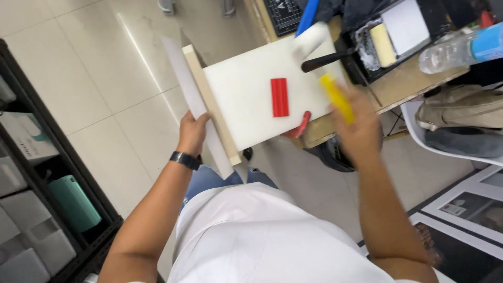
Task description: Applying adhesive to white strips using a roller and pressing them onto a surface with a scraper in a workshop environment.
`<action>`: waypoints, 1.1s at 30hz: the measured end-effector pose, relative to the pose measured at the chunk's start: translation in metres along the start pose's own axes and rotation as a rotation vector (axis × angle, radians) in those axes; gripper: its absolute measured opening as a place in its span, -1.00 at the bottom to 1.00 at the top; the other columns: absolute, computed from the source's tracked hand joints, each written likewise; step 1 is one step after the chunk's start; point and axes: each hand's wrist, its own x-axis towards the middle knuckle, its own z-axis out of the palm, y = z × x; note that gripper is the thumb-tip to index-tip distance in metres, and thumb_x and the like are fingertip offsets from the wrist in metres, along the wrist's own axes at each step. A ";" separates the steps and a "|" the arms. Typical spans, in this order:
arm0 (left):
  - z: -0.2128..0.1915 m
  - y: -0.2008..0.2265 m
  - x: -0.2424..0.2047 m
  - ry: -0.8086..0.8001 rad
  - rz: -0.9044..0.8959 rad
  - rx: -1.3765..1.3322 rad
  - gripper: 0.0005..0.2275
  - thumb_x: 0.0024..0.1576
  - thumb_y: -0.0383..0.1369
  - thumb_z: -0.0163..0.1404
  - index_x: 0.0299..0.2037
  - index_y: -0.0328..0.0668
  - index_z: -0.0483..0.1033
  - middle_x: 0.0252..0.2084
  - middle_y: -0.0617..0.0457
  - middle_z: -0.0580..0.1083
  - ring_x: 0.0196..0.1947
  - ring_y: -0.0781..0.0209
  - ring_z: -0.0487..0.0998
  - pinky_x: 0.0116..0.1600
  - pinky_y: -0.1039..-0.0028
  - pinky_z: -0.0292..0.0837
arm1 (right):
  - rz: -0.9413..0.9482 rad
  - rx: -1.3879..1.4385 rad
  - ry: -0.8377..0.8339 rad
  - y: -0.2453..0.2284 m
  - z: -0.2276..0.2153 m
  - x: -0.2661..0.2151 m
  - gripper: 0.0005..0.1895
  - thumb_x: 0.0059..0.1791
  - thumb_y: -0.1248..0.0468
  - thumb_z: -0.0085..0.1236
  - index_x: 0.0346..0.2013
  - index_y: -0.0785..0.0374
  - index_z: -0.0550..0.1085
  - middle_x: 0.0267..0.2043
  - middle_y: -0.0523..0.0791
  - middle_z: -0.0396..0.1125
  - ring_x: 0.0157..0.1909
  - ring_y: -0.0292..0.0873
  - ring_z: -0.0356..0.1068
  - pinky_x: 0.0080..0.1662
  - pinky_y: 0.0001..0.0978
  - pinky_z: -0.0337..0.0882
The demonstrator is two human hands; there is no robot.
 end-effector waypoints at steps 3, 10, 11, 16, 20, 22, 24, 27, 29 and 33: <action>-0.007 -0.017 0.014 0.033 -0.096 -0.124 -0.67 0.17 -0.36 0.15 0.10 -0.35 0.50 -0.10 -0.13 0.59 -0.14 0.14 0.62 -0.04 0.23 0.59 | -0.044 -0.242 -0.068 -0.034 0.079 -0.049 -0.61 0.08 0.25 0.21 0.23 -0.05 0.56 -0.22 -0.06 0.39 -0.19 0.05 0.47 -0.22 -0.14 0.49; -0.020 -0.019 0.024 -0.049 -0.178 -0.151 -0.69 0.20 -0.25 0.15 0.05 -0.27 0.54 -0.14 -0.14 0.63 -0.15 0.04 0.70 -0.08 0.20 0.67 | 0.274 -0.166 -0.131 -0.093 0.137 -0.110 -0.46 0.00 0.06 0.30 0.30 -0.33 0.46 -0.23 -0.21 0.42 -0.20 -0.12 0.52 -0.22 -0.27 0.52; -0.021 -0.016 0.020 -0.066 -0.191 -0.150 -0.68 0.20 -0.24 0.15 0.05 -0.28 0.53 -0.13 -0.15 0.63 -0.14 0.03 0.70 -0.08 0.19 0.67 | 0.459 0.090 -0.114 -0.097 0.137 -0.117 -0.48 -0.01 0.15 0.33 0.26 -0.14 0.48 -0.33 -0.16 0.44 -0.32 -0.24 0.43 -0.28 -0.40 0.44; -0.029 -0.028 0.024 -0.122 -0.179 -0.167 -0.71 0.20 -0.23 0.16 0.01 -0.26 0.54 -0.18 -0.13 0.64 -0.20 0.06 0.71 -0.12 0.25 0.68 | 0.755 0.725 -0.074 -0.085 0.158 -0.169 -0.72 0.14 0.22 0.04 0.13 0.21 0.39 -0.46 -0.05 0.42 -0.47 -0.31 0.29 -0.34 -0.54 0.35; -0.026 -0.018 0.027 -0.128 -0.185 -0.180 -0.71 0.21 -0.22 0.13 0.00 -0.25 0.51 -0.19 -0.09 0.63 -0.22 0.11 0.70 -0.11 0.30 0.68 | 0.892 0.569 -0.112 -0.104 0.154 -0.182 -0.64 0.18 0.16 -0.05 0.22 0.25 0.42 -0.43 -0.06 0.37 -0.60 -0.30 0.22 -0.51 -0.49 0.27; -0.026 -0.025 0.020 -0.136 -0.193 -0.198 -0.72 0.21 -0.23 0.13 -0.01 -0.26 0.51 -0.20 -0.08 0.63 -0.23 0.13 0.69 -0.12 0.31 0.67 | 0.939 0.553 -0.091 -0.121 0.151 -0.195 -0.61 0.19 0.18 -0.10 0.28 0.25 0.38 -0.46 -0.06 0.35 -0.62 -0.32 0.20 -0.54 -0.51 0.25; -0.026 -0.024 0.023 -0.137 -0.176 -0.194 -0.74 0.23 -0.23 0.11 -0.03 -0.24 0.50 -0.22 -0.08 0.63 -0.25 0.14 0.70 -0.13 0.33 0.68 | 0.909 0.492 -0.081 -0.131 0.148 -0.195 -0.57 0.17 0.24 -0.08 0.35 0.23 0.32 -0.49 -0.06 0.34 -0.65 -0.33 0.21 -0.55 -0.53 0.25; -0.026 -0.026 0.030 -0.162 -0.178 -0.193 -0.77 0.23 -0.22 0.09 -0.06 -0.18 0.49 -0.23 -0.06 0.64 -0.25 0.14 0.71 -0.14 0.34 0.69 | 0.936 0.461 -0.078 -0.131 0.151 -0.208 -0.60 0.17 0.26 -0.07 0.32 0.19 0.37 -0.51 -0.07 0.36 -0.66 -0.33 0.23 -0.55 -0.54 0.26; -0.027 -0.024 0.026 -0.161 -0.187 -0.194 -0.77 0.23 -0.22 0.10 -0.06 -0.18 0.49 -0.23 -0.05 0.64 -0.25 0.15 0.71 -0.14 0.34 0.68 | 0.951 0.412 -0.073 -0.139 0.158 -0.204 -0.60 0.16 0.26 -0.05 0.31 0.17 0.40 -0.50 -0.05 0.38 -0.63 -0.31 0.25 -0.52 -0.53 0.28; -0.025 -0.026 0.029 -0.154 -0.178 -0.211 -0.77 0.22 -0.22 0.11 -0.07 -0.17 0.48 -0.25 -0.05 0.64 -0.25 0.15 0.71 -0.14 0.32 0.68 | 0.863 0.258 -0.036 -0.149 0.181 -0.171 -0.60 0.16 0.21 0.00 0.32 0.08 0.43 -0.27 0.12 0.48 -0.34 -0.12 0.42 -0.28 -0.29 0.44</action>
